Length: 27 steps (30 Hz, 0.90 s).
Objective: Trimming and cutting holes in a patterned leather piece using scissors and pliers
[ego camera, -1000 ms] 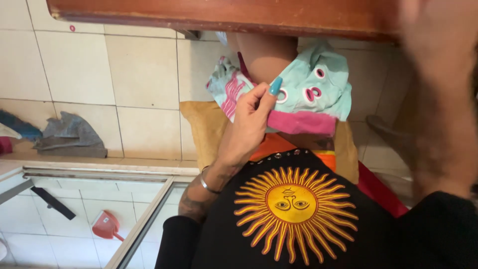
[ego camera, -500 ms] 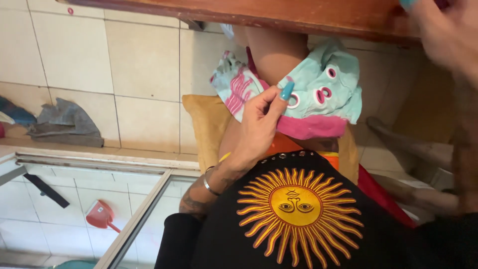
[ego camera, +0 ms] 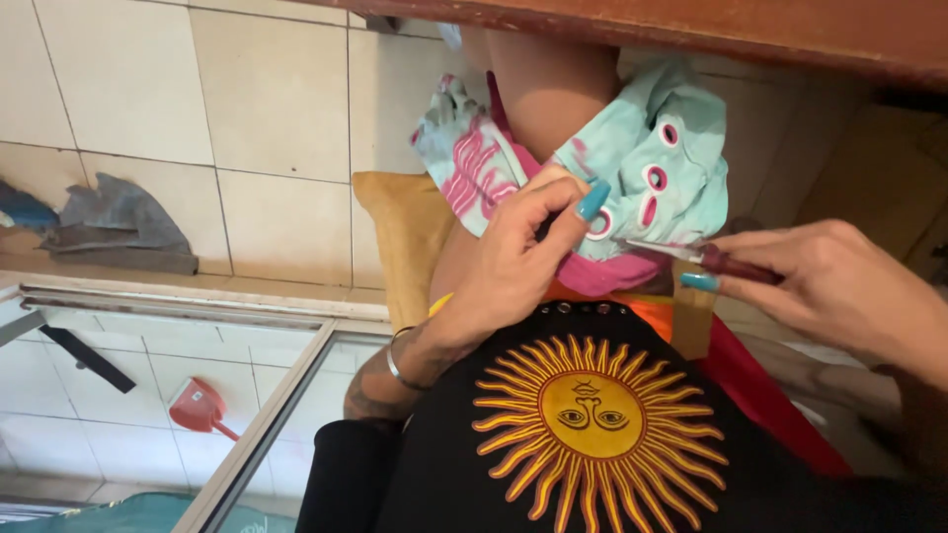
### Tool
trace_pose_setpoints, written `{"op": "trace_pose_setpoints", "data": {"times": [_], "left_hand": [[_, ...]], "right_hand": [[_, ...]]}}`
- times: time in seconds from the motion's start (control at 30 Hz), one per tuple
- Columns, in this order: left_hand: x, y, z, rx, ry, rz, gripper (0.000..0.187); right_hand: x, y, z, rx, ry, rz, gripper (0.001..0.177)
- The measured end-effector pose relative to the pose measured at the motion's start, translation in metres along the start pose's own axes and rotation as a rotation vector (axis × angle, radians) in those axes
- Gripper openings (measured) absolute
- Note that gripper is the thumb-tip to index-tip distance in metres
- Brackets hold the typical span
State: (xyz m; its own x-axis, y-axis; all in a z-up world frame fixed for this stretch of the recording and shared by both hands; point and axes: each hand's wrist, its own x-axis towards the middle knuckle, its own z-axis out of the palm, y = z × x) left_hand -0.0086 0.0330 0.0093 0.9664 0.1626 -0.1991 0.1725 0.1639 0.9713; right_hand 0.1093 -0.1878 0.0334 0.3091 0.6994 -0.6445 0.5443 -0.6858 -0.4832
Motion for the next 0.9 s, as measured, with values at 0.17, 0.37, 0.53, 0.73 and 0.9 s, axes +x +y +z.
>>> {"op": "trace_pose_setpoints", "data": {"times": [0.17, 0.37, 0.53, 0.73, 0.9], "left_hand": [[0.004, 0.002, -0.004, 0.01, -0.063, 0.012, 0.026], [0.002, 0.003, -0.008, 0.061, -0.144, -0.066, 0.021], [0.002, 0.003, -0.009, 0.015, -0.135, -0.068, 0.024], [0.005, 0.001, -0.008, 0.026, -0.173, 0.036, 0.024], [0.003, -0.001, -0.005, 0.076, -0.16, -0.003, 0.024]], "right_hand": [[0.015, -0.002, -0.013, 0.101, -0.094, -0.004, 0.034], [0.017, -0.003, -0.01, 0.074, -0.051, -0.097, 0.035], [0.014, 0.001, -0.003, -0.081, 0.054, -0.187, 0.027], [0.012, -0.007, -0.01, -0.096, 0.035, -0.119, 0.033], [0.014, -0.002, -0.009, -0.119, 0.074, -0.214, 0.031]]}}
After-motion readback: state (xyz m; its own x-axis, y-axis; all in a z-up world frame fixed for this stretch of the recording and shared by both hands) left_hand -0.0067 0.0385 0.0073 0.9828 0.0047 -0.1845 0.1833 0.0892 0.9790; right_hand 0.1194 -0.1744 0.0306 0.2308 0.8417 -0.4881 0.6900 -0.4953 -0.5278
